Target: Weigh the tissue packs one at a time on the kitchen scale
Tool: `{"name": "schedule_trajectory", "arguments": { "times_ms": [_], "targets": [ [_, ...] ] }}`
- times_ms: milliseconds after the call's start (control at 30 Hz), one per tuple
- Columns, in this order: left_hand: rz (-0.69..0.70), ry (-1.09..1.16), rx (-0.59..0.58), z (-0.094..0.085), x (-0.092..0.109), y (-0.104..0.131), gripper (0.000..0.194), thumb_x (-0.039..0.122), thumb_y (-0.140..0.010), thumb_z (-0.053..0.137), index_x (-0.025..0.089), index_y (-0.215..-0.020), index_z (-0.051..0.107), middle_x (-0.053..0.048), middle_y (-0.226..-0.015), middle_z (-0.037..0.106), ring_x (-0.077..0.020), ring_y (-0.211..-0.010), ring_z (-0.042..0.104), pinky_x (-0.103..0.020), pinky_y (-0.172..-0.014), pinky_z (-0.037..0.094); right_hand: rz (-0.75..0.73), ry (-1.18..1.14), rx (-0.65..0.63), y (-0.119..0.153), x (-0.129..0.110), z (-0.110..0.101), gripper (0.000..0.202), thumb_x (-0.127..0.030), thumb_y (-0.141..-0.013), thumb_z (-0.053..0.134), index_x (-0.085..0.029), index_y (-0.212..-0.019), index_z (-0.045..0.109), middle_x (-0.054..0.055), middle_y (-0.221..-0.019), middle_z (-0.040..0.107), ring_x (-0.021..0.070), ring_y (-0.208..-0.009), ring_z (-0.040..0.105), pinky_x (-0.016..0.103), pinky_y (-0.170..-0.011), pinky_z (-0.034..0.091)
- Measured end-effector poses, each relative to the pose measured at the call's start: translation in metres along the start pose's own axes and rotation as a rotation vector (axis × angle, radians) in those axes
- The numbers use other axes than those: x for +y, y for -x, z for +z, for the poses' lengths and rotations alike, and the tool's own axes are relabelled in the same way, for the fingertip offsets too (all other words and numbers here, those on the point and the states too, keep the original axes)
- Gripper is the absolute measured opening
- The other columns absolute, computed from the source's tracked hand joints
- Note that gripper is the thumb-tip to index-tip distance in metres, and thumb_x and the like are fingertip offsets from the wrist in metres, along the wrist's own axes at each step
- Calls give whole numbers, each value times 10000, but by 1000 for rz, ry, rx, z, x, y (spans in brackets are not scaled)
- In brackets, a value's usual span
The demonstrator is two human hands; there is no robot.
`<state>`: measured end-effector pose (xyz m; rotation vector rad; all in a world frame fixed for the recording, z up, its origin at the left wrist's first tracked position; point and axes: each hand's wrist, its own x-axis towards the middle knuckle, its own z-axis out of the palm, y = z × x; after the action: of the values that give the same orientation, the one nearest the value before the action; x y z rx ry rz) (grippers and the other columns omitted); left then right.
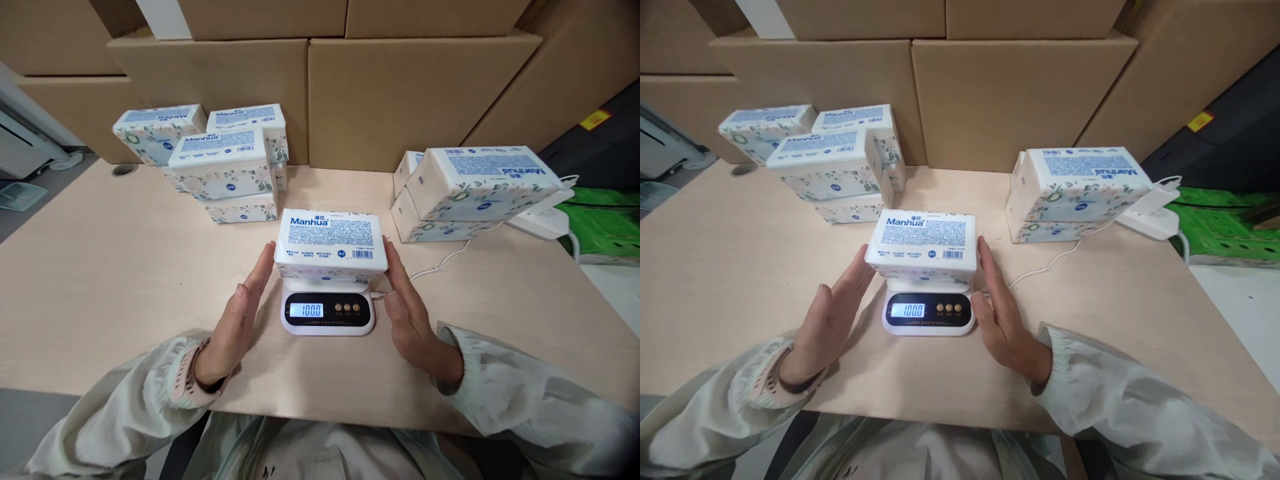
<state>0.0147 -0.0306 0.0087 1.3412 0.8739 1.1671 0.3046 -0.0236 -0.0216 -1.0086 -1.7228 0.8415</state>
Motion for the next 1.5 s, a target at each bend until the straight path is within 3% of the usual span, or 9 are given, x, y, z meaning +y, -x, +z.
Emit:
{"name": "schedule_trajectory", "arguments": {
  "times_ms": [800,1233,1500],
  "targets": [
    [20,36,22,-1,-2,-1,586,614,-1151,276,420,-1670,466,115,-1805,310,-240,-1747,117,-491,-1463,36,-9,-5,25,1,1,1,664,-383,-1144,421,-444,-1754,167,-143,-1852,190,227,-1741,184,505,-1461,133],
    [66,-11,-13,-2,-3,-3,561,588,-1159,248,463,-1665,456,150,-1801,288,-257,-1746,116,-537,-1462,35,-55,1,29,-2,0,2,659,-378,-1145,423,-424,-1757,183,-116,-1844,245,231,-1720,268,485,-1445,234],
    [73,-24,-25,-4,-6,-4,568,571,-1164,229,448,-1677,440,154,-1805,279,-251,-1747,109,-532,-1464,44,-55,0,14,-1,4,2,670,-390,-1142,425,-432,-1759,165,-114,-1850,226,238,-1727,248,498,-1449,211]
  ]
}}
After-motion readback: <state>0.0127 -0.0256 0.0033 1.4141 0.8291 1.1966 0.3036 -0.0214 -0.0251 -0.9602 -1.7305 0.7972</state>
